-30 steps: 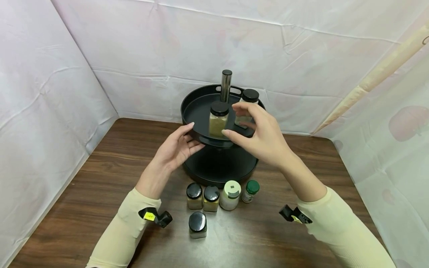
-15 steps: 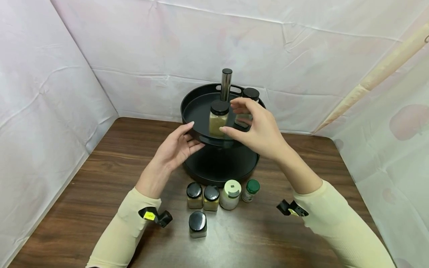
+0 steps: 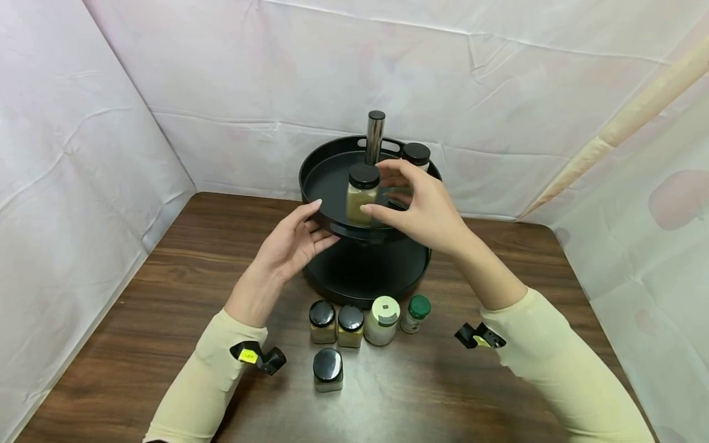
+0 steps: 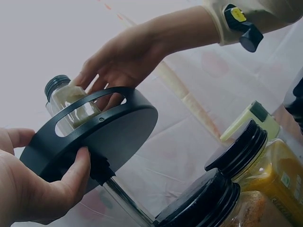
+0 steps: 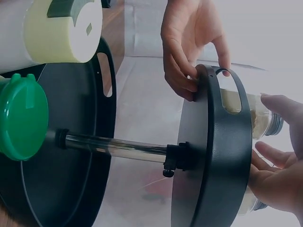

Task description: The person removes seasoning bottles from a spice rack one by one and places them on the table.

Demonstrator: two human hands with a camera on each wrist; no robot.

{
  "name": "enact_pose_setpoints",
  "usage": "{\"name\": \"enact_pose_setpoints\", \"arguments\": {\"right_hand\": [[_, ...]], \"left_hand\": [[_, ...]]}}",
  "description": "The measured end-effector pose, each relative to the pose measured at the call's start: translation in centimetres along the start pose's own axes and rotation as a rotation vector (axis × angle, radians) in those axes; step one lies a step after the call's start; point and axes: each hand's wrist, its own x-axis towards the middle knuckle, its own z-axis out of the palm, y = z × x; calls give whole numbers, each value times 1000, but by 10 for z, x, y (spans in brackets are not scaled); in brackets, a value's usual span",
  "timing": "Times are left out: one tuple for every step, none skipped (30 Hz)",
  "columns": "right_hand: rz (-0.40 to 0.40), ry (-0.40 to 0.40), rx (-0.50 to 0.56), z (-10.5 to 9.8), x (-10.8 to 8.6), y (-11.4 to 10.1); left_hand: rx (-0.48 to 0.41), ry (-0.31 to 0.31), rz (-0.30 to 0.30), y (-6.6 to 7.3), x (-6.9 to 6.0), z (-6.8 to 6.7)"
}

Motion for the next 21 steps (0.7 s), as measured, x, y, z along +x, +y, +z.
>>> {"name": "enact_pose_setpoints", "arguments": {"right_hand": [[3, -5, 3, 0, 1, 1], [9, -10, 5, 1, 1, 1], [14, -16, 10, 1, 2, 1], [19, -23, 17, 2, 2, 1], [22, -29, 18, 2, 3, 2], [23, -34, 18, 3, 4, 2], [23, -40, 20, 4, 5, 2], [19, -46, 30, 5, 6, 3], [14, -51, 36, 5, 7, 3], [8, -53, 38, 6, 8, 3], [3, -54, 36, 7, 8, 4], [-3, -57, 39, 7, 9, 4], [-7, -59, 43, 8, 10, 4], [-9, -61, 47, 9, 10, 4], [-10, -62, 42, 9, 10, 4], [-12, -63, 44, 10, 11, 4], [-14, -64, 47, 10, 11, 4], [-16, -66, 51, 11, 11, 4], [-18, -67, 56, 11, 12, 3], [-23, -68, 61, 12, 12, 3], [-27, -68, 64, 13, 13, 3]], "left_hand": [[-1, 1, 0, 0, 0, 0], [-1, 1, -1, 0, 0, 0], [-1, 1, -1, 0, 0, 0], [-2, 2, -2, -1, 1, 0], [-3, 3, -3, -1, 1, 0], [-3, 4, -3, -1, 1, 0], [-5, 6, -2, -1, 1, 0], [-6, 7, -2, -1, 1, 0], [-7, 8, -2, -2, 1, 0], [-9, 9, -2, -2, 1, 0], [-10, 10, -2, -2, 1, 0], [-11, 10, -2, -2, 2, 0], [-11, 10, -3, -2, 1, 0], [-11, 9, -3, -2, 1, 0], [-11, 8, -4, -2, 1, 0], [-11, 9, -5, -2, 0, 0], [-10, 8, -6, -2, 0, 0], [-9, 8, -7, -2, 0, 0], [-9, 9, -7, -2, -1, 0], [-9, 10, -8, -2, -1, 0], [-8, 9, -7, -2, 0, 0]]}}
